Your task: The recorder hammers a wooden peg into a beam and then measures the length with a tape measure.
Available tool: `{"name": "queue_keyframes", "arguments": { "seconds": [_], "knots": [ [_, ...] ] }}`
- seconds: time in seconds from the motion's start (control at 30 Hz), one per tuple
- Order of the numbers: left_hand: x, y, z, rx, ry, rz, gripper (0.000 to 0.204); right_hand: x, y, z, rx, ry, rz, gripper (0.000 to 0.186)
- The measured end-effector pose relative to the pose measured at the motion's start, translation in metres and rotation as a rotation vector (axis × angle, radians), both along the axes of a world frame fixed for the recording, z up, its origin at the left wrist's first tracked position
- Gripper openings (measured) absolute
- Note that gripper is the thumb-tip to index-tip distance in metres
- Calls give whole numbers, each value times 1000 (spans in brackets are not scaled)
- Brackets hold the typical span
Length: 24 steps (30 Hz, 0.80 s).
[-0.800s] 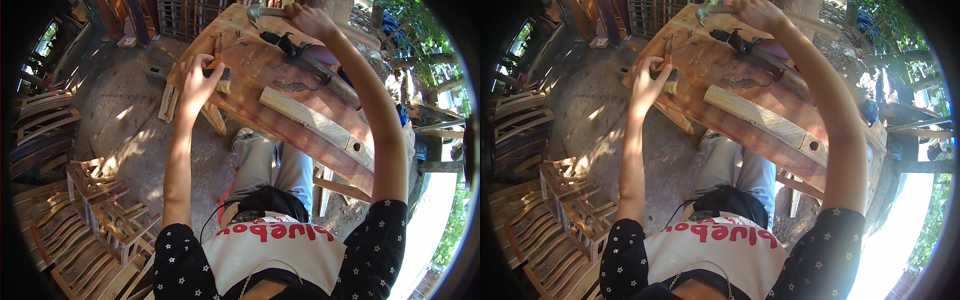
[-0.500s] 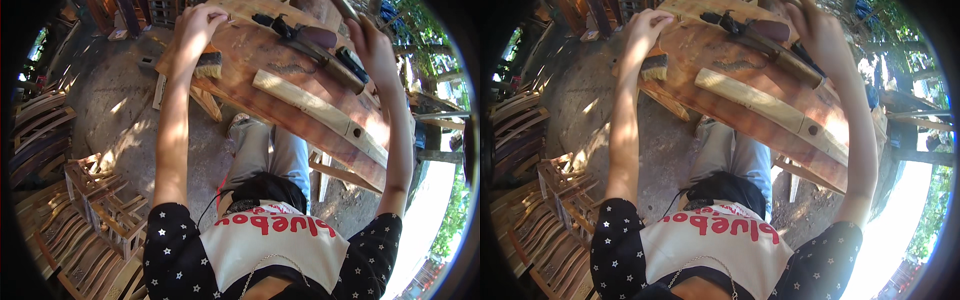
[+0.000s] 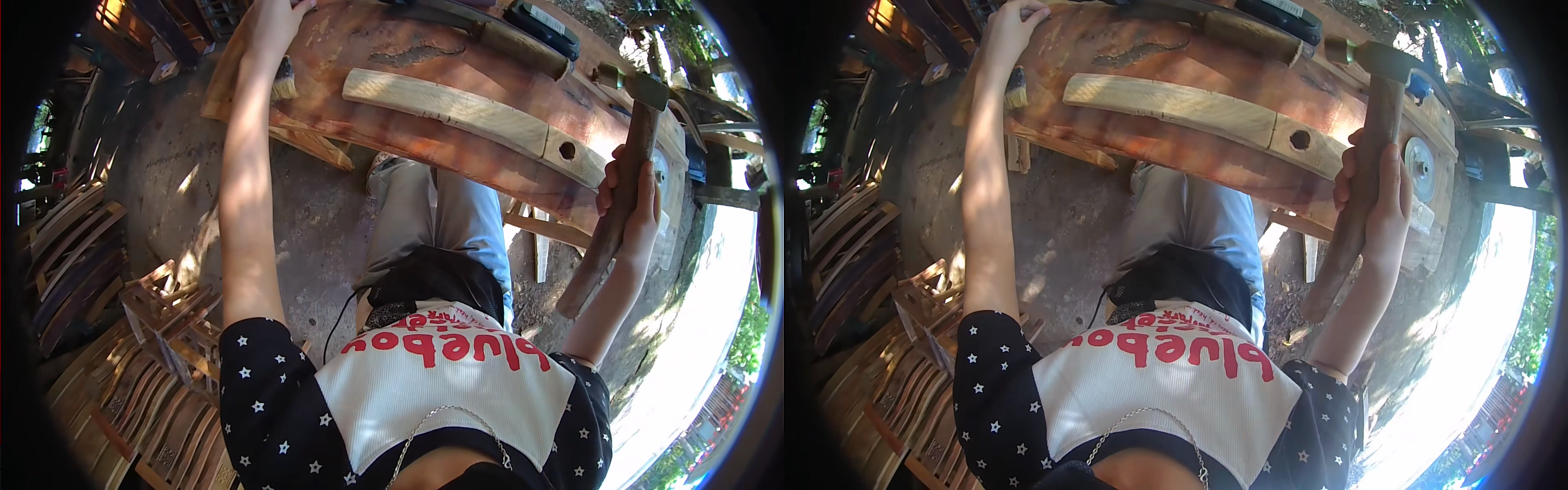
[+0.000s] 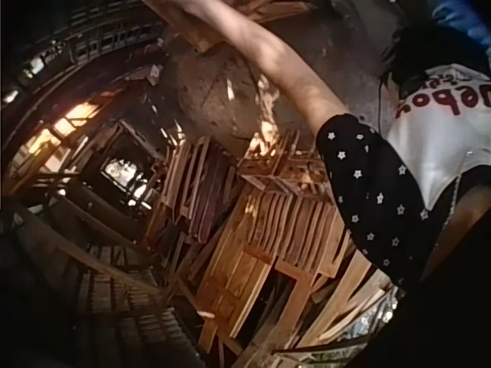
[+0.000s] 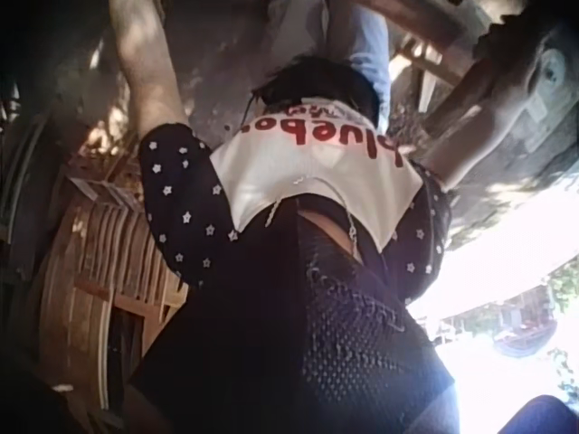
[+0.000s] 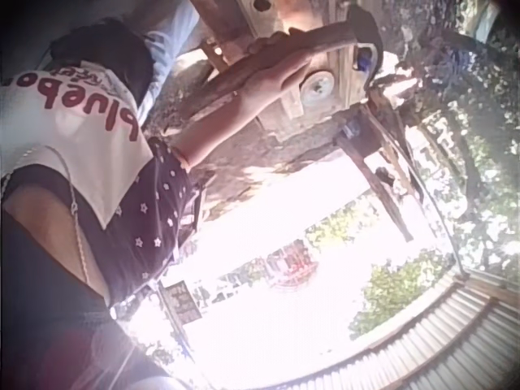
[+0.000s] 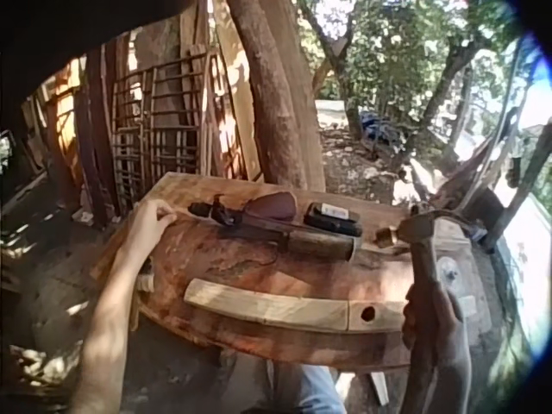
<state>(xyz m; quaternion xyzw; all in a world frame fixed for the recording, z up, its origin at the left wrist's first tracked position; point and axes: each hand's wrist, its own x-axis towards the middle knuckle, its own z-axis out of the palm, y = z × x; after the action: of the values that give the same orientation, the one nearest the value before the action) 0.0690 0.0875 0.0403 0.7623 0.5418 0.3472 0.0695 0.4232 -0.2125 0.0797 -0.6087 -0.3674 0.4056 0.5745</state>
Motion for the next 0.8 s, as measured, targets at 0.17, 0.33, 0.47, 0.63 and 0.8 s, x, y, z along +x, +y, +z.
{"name": "queue_keyframes", "arguments": {
  "seconds": [0.17,0.33,0.47,0.63,0.8],
  "knots": [
    [-11,3,4,-60,27,104,8,18,-14,-31,79,21,-14,47],
    [-19,20,-2,-88,125,43,13,16,-19,-49,145,39,-38,48],
    [-48,42,-17,-6,303,58,27,20,-15,-53,230,259,36,47],
    [-7,31,-1,-44,369,187,28,26,-19,-50,207,360,48,46],
    [-9,50,-1,-83,499,378,24,26,-19,-51,201,345,102,47]
  ]
}}
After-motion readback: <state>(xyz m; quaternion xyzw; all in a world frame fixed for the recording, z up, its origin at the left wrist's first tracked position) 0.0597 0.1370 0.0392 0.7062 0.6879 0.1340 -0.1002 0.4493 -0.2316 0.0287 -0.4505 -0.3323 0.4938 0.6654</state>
